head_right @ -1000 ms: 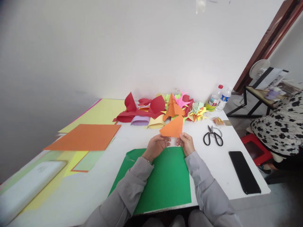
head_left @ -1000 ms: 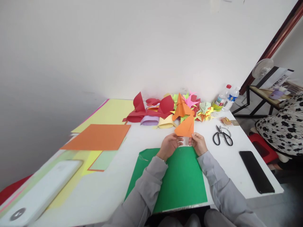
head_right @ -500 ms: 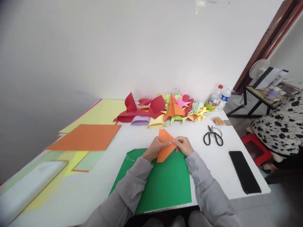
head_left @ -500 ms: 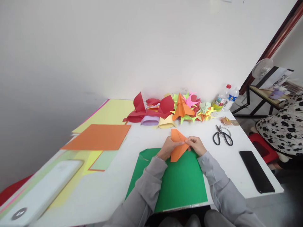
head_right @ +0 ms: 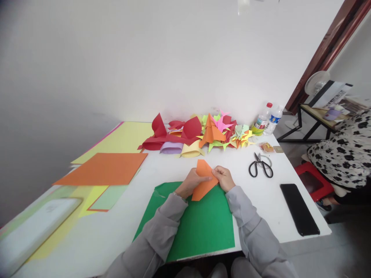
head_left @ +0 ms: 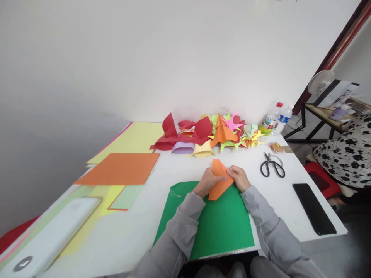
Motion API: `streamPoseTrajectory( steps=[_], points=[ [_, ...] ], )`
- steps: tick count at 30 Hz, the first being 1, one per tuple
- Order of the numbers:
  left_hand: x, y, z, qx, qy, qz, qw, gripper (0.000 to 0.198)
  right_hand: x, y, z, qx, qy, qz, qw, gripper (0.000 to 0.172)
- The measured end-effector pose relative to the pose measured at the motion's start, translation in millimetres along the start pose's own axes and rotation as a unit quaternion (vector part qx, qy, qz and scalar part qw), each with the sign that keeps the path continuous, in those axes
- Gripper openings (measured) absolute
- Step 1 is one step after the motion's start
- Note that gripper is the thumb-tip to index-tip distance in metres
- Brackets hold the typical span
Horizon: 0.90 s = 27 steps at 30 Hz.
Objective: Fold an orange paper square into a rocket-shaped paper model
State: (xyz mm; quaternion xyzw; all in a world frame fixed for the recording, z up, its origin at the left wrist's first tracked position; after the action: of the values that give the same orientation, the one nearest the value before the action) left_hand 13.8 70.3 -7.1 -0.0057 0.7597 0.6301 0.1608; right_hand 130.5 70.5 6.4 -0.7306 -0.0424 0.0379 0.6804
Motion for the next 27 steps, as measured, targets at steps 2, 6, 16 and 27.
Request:
streamPoseTrajectory(
  steps=[2,6,16,27],
  points=[
    [1.1,1.2,-0.4,0.0,0.006,-0.001,1.0,0.033,1.0,1.0,0.7,-0.006,0.003,0.014,1.0,0.047],
    [7.9,8.6,-0.5,-0.019,0.037,-0.029,0.999,0.03,1.7,5.1,2.3,-0.027,-0.002,0.013,1.0,0.045],
    [13.1,8.2,3.3,-0.031,0.041,-0.052,0.997,0.031,0.6,7.7,2.9,-0.051,-0.01,0.054,0.997,0.044],
    [13.7,8.7,2.5,-0.012,0.04,-0.059,0.997,0.034,4.1,0.8,0.4,-0.019,0.008,-0.027,0.999,0.048]
  ],
)
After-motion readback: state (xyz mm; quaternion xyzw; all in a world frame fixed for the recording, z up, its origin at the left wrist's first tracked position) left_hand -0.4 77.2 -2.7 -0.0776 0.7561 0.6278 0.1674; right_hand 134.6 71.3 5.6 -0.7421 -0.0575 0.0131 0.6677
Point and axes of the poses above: each hand's wrist, its own z-axis towards the middle knuckle, its own x-axis out of the back of the hand, y = z × x, the point moved 9 cm from there along z, towards the middle knuckle, and after that the axes turned 6 degrees about -x, right-handed, at the moved point
